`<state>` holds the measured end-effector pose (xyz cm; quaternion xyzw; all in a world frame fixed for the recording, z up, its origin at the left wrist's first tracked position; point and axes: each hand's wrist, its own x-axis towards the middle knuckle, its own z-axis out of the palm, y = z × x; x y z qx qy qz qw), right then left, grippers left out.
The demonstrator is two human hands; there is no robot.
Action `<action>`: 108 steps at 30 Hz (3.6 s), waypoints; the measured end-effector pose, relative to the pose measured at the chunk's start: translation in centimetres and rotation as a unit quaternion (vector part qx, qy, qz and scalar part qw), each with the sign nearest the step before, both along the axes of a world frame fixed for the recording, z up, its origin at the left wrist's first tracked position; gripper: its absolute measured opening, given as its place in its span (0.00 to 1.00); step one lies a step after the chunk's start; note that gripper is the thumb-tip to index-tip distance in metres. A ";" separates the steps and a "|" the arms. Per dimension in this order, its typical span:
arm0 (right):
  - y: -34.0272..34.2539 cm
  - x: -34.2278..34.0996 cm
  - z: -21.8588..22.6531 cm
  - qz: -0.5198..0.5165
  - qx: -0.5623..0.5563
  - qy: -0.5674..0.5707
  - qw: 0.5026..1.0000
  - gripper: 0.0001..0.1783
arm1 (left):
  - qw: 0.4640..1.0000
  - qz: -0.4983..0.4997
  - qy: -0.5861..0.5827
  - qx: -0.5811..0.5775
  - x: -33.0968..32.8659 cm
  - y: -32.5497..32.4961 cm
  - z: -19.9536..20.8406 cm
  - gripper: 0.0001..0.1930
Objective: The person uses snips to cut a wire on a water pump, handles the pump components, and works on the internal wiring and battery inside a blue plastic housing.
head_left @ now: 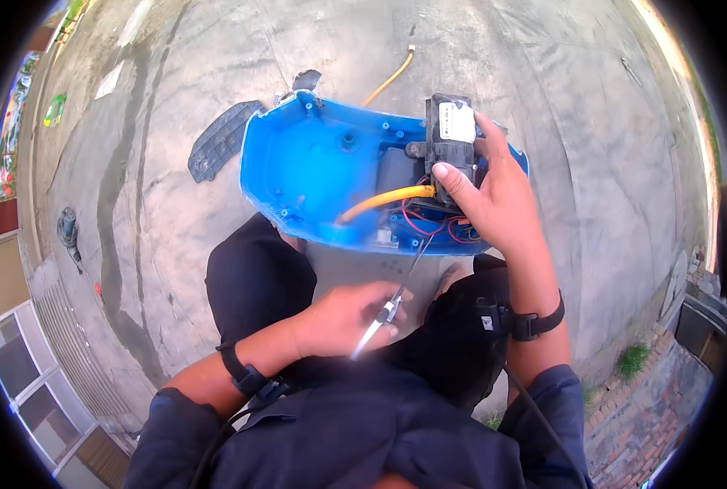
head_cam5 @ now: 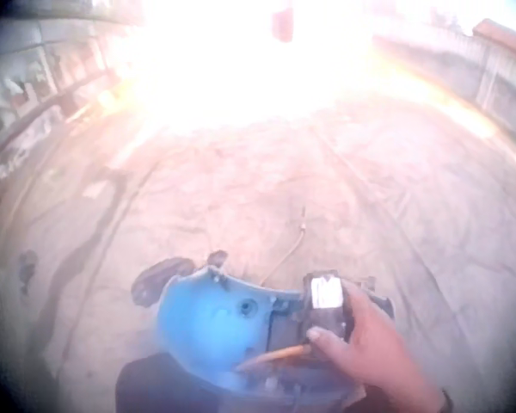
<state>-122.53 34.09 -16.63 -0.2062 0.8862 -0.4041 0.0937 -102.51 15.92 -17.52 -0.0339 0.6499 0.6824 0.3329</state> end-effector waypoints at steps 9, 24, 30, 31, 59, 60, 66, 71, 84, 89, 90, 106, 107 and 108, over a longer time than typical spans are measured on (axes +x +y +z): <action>-1.3 -1.7 -1.4 -0.025 0.055 -0.005 0.998 0.56 | 0.993 0.078 0.083 -0.027 5.3 -0.5 0.1 0.24; -1.9 0.3 -0.3 -0.074 -0.044 -0.013 0.996 0.57 | 0.983 0.169 0.056 -0.047 4.2 0.9 -1.4 0.23; -1.5 -0.8 -0.6 0.002 -0.173 -0.030 0.984 0.58 | 0.982 0.167 0.060 -0.063 1.6 1.6 -2.5 0.23; -1.5 -0.9 -0.6 0.001 -0.174 -0.032 0.984 0.58 | 0.982 0.167 0.058 -0.064 1.3 1.6 -2.7 0.23; -1.5 1.3 1.1 -0.011 -0.317 -0.047 0.947 0.52 | 0.981 0.188 0.011 0.046 -0.4 3.2 -1.1 0.25; -1.4 1.3 1.2 -0.009 -0.323 -0.041 0.945 0.52 | 0.979 0.196 0.037 0.042 -0.5 3.4 -1.2 0.25; -1.1 1.7 1.3 -0.018 -0.302 -0.037 0.952 0.52 | 0.979 0.201 0.023 0.021 -1.0 3.8 -0.9 0.25; -0.6 1.6 0.9 -0.022 -0.298 -0.024 0.954 0.52 | 0.976 0.214 0.033 0.024 -1.5 4.2 -1.0 0.25; -0.4 2.4 1.0 -0.026 -0.281 -0.021 0.959 0.51 | 0.972 0.232 0.016 0.041 -1.7 4.5 -0.5 0.25; -0.6 2.8 1.3 -0.028 -0.287 -0.024 0.957 0.51 | 0.971 0.236 0.016 0.044 -1.7 4.7 -0.7 0.24; -0.6 2.8 1.4 -0.027 -0.287 -0.023 0.957 0.51 | 0.971 0.237 0.021 0.041 -1.7 4.7 -0.7 0.24; -0.8 3.6 1.4 -0.042 -0.299 0.011 0.953 0.50 | 0.970 0.233 0.065 -0.040 -0.3 5.0 -0.9 0.25; -0.8 3.5 1.4 -0.048 -0.289 0.006 0.956 0.49 | 0.968 0.234 0.076 -0.043 -0.2 5.0 -1.1 0.26; -0.7 3.4 1.3 -0.055 -0.278 0.000 0.959 0.49 | 0.967 0.237 0.087 -0.047 0.0 5.0 -1.4 0.27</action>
